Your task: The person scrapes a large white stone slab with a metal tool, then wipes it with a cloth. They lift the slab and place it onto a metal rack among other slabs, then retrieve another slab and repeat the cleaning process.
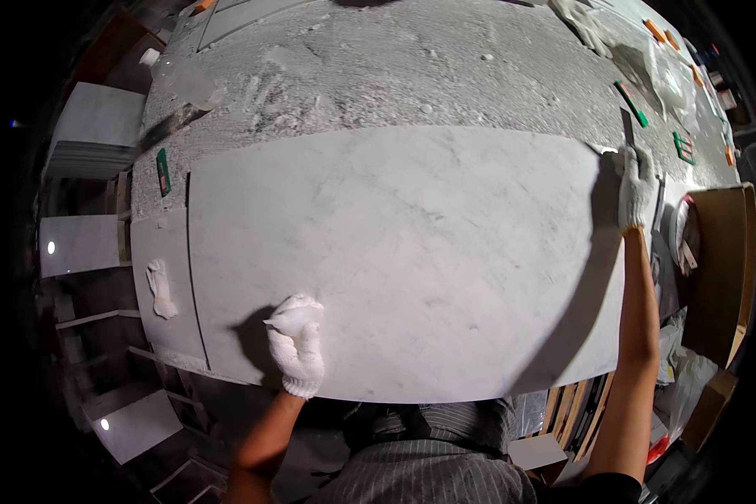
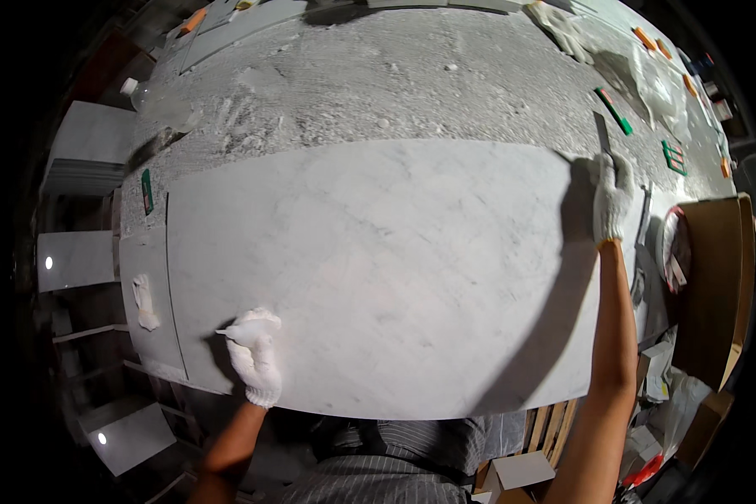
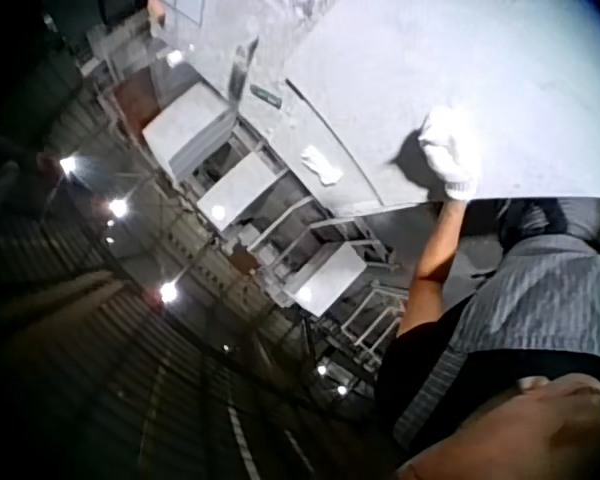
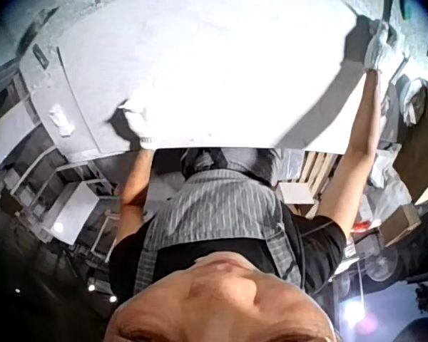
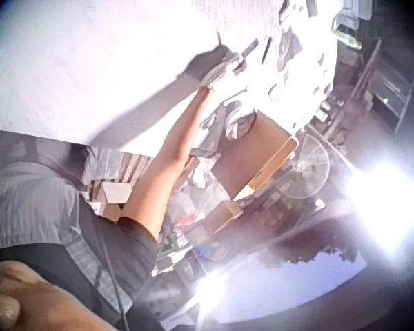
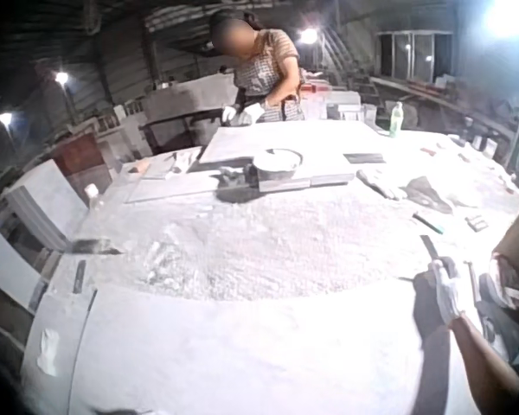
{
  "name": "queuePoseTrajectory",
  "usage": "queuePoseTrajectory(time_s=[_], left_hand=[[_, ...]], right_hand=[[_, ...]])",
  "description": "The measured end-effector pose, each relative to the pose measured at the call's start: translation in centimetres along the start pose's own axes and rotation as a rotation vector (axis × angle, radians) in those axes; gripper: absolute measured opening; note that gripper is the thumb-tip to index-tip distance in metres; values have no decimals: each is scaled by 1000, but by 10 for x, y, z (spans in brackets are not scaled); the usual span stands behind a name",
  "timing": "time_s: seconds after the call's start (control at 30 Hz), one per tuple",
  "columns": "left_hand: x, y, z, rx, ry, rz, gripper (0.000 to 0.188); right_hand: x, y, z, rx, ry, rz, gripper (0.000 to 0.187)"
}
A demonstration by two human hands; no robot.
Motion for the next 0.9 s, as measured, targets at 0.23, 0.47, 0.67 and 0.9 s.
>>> queuePoseTrajectory(time_s=[0.23, 0.47, 0.67, 0.9], left_hand=[[-14, -7, 4, 53, -67, 155, 23], [-19, -3, 8, 66, -81, 220, 21], [-20, -9, 5, 43, -146, 269, 18], [-21, -7, 9, 29, -209, 206, 24]], right_hand=[[3, 11, 1, -36, -16, -128, 24], [-5, 7, -3, -64, -60, -168, 24], [4, -46, -21, -48, -28, -6, 20], [87, -174, -81, 133, -93, 160, 20]])
Point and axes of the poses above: each hand's wrist, its own z-axis towards the middle knuckle, its own y-axis out of the back of the hand, x = y × z, the point moved 8 cm from there along z, towards the middle knuckle, and after that the axes turned 7 degrees about z, right-handed, at the moved point
